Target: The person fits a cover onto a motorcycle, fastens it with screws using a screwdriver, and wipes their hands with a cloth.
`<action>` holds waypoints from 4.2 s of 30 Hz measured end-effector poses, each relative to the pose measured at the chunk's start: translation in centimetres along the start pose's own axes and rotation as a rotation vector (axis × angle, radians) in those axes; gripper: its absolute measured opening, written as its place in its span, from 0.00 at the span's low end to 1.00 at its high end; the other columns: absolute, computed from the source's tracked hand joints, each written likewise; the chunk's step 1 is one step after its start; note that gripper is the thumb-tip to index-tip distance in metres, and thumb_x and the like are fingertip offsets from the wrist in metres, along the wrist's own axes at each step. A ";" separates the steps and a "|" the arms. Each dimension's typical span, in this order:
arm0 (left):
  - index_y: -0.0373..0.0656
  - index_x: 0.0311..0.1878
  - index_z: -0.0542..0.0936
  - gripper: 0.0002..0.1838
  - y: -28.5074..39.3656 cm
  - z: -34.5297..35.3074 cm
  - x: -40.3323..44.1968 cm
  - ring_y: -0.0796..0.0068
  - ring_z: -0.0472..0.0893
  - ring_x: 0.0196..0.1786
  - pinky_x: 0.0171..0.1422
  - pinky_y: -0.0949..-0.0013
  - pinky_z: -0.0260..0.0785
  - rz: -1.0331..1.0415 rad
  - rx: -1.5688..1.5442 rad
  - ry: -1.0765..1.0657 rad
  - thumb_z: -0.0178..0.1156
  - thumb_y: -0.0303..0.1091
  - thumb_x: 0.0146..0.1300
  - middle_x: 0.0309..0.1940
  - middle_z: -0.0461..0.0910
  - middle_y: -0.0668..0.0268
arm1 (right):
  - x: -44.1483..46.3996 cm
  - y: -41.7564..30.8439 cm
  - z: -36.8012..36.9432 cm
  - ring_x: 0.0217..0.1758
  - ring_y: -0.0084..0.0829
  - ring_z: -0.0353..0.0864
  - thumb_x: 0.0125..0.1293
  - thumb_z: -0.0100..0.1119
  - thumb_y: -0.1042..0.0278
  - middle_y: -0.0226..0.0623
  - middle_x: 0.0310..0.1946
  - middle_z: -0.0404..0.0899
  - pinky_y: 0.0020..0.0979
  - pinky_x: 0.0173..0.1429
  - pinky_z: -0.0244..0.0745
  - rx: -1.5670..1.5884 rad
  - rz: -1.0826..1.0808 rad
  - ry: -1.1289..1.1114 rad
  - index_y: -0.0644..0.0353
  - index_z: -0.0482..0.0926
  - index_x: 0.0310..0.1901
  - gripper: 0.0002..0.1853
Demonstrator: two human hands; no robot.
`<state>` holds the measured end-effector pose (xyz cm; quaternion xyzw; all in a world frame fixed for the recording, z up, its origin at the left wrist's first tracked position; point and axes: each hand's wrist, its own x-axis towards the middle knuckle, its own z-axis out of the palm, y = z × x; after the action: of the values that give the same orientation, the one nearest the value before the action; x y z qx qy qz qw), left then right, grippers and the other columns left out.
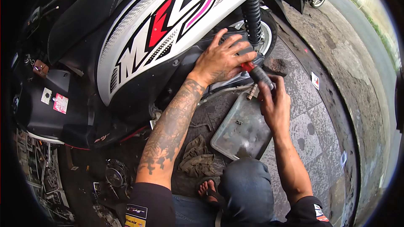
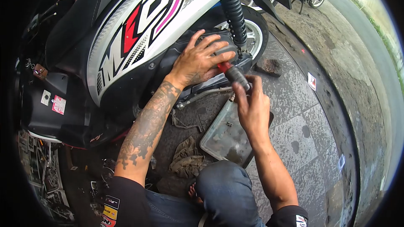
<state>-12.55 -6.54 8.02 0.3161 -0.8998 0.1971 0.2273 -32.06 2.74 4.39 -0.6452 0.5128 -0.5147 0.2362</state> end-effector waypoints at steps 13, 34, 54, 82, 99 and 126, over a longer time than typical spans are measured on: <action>0.70 0.60 0.77 0.28 0.0 0.4 -0.1 0.66 0.67 0.71 0.80 0.46 0.49 0.038 0.051 -0.003 0.71 0.44 0.54 0.61 0.74 0.75 | 0.7 1.5 0.4 0.20 0.33 0.75 0.75 0.43 0.41 0.39 0.16 0.72 0.32 0.29 0.70 0.291 0.539 -0.202 0.64 0.77 0.43 0.28; 0.68 0.59 0.77 0.27 -0.2 0.8 -0.2 0.68 0.67 0.71 0.81 0.46 0.48 -0.020 0.025 0.034 0.71 0.43 0.53 0.61 0.75 0.77 | 1.1 1.0 -0.7 0.14 0.27 0.74 0.76 0.37 0.35 0.36 0.13 0.72 0.32 0.22 0.66 0.410 0.567 -0.317 0.68 0.78 0.29 0.38; 0.66 0.56 0.78 0.23 -0.3 1.0 -0.3 0.69 0.67 0.72 0.80 0.45 0.50 0.011 0.029 0.065 0.69 0.45 0.56 0.59 0.75 0.76 | 1.9 1.4 -0.7 0.28 0.37 0.80 0.71 0.59 0.52 0.40 0.25 0.79 0.36 0.35 0.75 0.161 0.433 -0.269 0.61 0.76 0.53 0.20; 0.64 0.58 0.77 0.25 -0.3 1.3 -0.2 0.71 0.67 0.71 0.81 0.49 0.49 -0.054 0.025 0.115 0.69 0.39 0.56 0.61 0.75 0.77 | 0.8 -0.6 0.0 0.24 0.38 0.81 0.69 0.62 0.57 0.43 0.25 0.81 0.34 0.33 0.76 -0.202 -0.102 -0.017 0.62 0.75 0.54 0.20; 0.67 0.57 0.77 0.23 -0.3 1.8 -0.5 0.73 0.67 0.71 0.82 0.50 0.49 -0.010 0.041 0.105 0.68 0.41 0.57 0.60 0.75 0.79 | 3.2 1.5 0.1 0.28 0.31 0.81 0.77 0.44 0.45 0.42 0.26 0.79 0.35 0.34 0.75 0.097 0.297 -0.166 0.55 0.76 0.61 0.25; 0.59 0.52 0.83 0.19 -0.5 1.6 -0.1 0.71 0.67 0.72 0.81 0.48 0.49 -0.140 0.116 0.122 0.68 0.34 0.56 0.62 0.75 0.76 | 1.8 -1.5 0.3 0.40 0.53 0.86 0.70 0.59 0.49 0.58 0.34 0.83 0.44 0.44 0.77 -0.256 -0.163 -0.094 0.62 0.68 0.62 0.28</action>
<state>-12.54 -7.66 6.75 0.3783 -0.8470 0.2515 0.2761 -31.30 1.58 6.27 -0.7330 0.5087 -0.4316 0.1331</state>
